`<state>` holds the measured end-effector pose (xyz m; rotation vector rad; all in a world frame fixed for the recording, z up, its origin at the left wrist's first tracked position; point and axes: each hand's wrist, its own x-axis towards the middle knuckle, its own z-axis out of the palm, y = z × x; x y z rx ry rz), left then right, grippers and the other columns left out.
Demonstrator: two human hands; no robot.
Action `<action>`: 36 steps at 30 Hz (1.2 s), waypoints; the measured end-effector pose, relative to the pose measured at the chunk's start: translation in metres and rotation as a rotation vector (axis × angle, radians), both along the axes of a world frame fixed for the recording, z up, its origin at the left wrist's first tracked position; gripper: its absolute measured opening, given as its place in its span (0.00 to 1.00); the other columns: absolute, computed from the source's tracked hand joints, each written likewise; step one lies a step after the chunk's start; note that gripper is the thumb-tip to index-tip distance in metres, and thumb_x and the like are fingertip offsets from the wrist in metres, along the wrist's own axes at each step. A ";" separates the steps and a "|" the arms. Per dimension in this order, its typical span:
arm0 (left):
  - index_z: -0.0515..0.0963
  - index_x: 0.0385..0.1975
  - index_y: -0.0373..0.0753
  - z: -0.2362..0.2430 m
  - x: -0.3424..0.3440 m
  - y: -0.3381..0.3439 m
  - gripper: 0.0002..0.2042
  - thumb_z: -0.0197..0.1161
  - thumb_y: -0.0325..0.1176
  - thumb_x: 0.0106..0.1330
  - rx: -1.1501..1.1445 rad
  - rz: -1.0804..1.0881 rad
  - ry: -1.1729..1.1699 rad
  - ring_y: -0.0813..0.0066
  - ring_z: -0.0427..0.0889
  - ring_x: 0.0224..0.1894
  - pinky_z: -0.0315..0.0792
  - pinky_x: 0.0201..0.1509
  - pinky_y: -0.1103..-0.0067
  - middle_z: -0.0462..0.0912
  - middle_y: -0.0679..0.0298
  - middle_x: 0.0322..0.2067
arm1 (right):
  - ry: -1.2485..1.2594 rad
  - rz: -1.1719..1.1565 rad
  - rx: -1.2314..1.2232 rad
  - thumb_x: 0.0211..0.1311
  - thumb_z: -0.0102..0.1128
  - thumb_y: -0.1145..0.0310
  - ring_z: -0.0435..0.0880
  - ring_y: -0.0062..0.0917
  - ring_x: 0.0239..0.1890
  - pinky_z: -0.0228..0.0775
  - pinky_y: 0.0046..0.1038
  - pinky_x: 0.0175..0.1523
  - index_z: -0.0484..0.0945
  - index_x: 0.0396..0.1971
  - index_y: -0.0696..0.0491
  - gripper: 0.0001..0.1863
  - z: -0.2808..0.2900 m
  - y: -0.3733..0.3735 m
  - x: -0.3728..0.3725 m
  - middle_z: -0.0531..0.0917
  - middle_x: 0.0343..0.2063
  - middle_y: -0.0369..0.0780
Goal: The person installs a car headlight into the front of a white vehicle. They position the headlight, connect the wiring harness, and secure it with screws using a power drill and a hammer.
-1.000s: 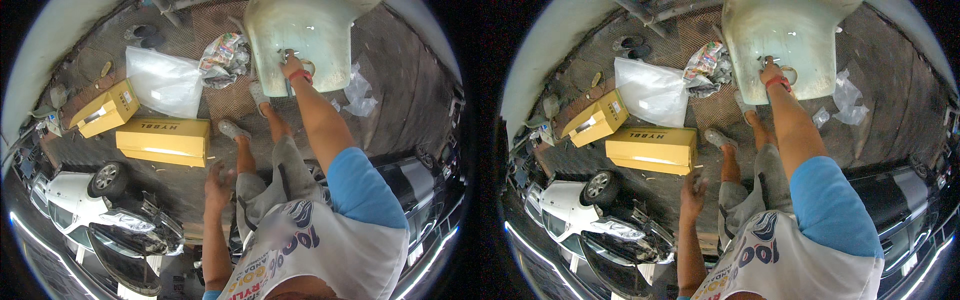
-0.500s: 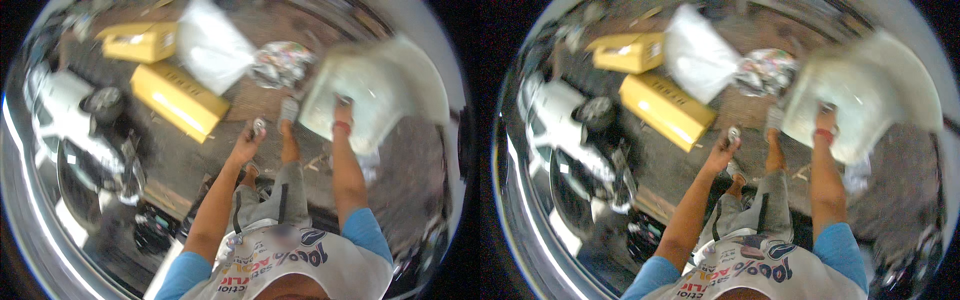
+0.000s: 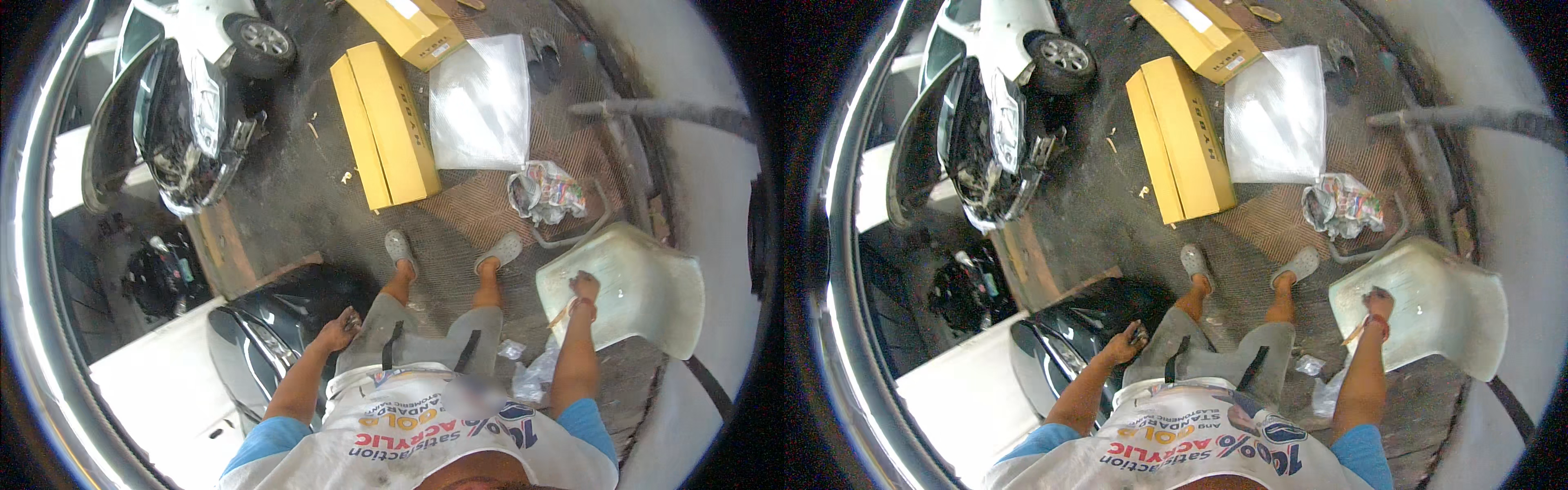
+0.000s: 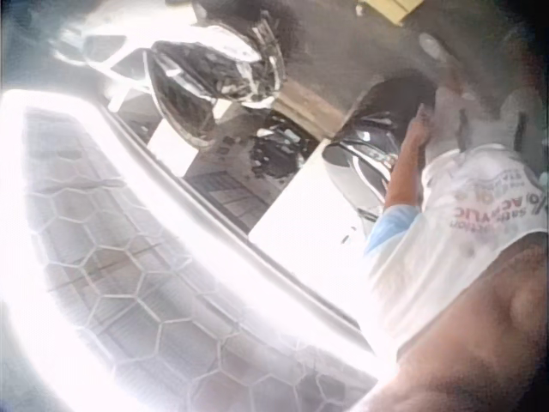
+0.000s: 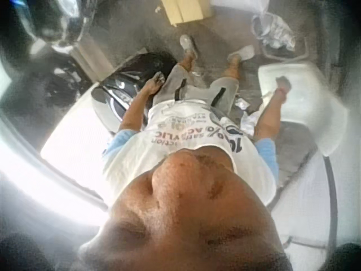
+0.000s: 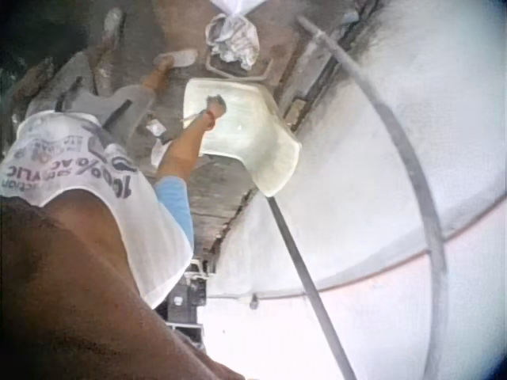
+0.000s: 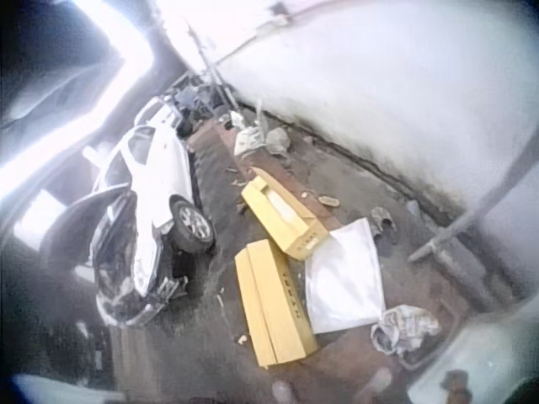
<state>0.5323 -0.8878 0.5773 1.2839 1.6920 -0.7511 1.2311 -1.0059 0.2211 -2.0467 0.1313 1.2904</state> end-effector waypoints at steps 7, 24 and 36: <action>0.61 0.70 0.45 0.030 -0.027 -0.008 0.36 0.64 0.54 0.65 -0.011 0.265 -0.011 0.42 0.77 0.63 0.70 0.67 0.61 0.79 0.43 0.59 | 0.050 0.463 -0.022 0.63 0.57 0.74 0.85 0.27 0.24 0.81 0.27 0.30 0.85 0.46 0.61 0.15 0.132 0.033 -0.116 0.87 0.32 0.45; 0.67 0.63 0.47 0.003 -0.253 0.030 0.37 0.74 0.53 0.56 0.207 0.591 -0.335 0.46 0.77 0.64 0.71 0.68 0.64 0.81 0.45 0.58 | -0.540 1.415 0.425 0.61 0.68 0.60 0.86 0.36 0.35 0.77 0.35 0.46 0.83 0.39 0.64 0.19 0.336 0.338 -0.506 0.87 0.31 0.49; 0.67 0.63 0.47 0.002 -0.337 0.112 0.34 0.71 0.50 0.58 0.330 0.822 -0.392 0.47 0.81 0.60 0.73 0.63 0.63 0.81 0.45 0.56 | -0.422 1.922 0.525 0.61 0.68 0.62 0.88 0.35 0.35 0.79 0.34 0.43 0.86 0.38 0.57 0.13 0.380 0.535 -0.709 0.88 0.32 0.47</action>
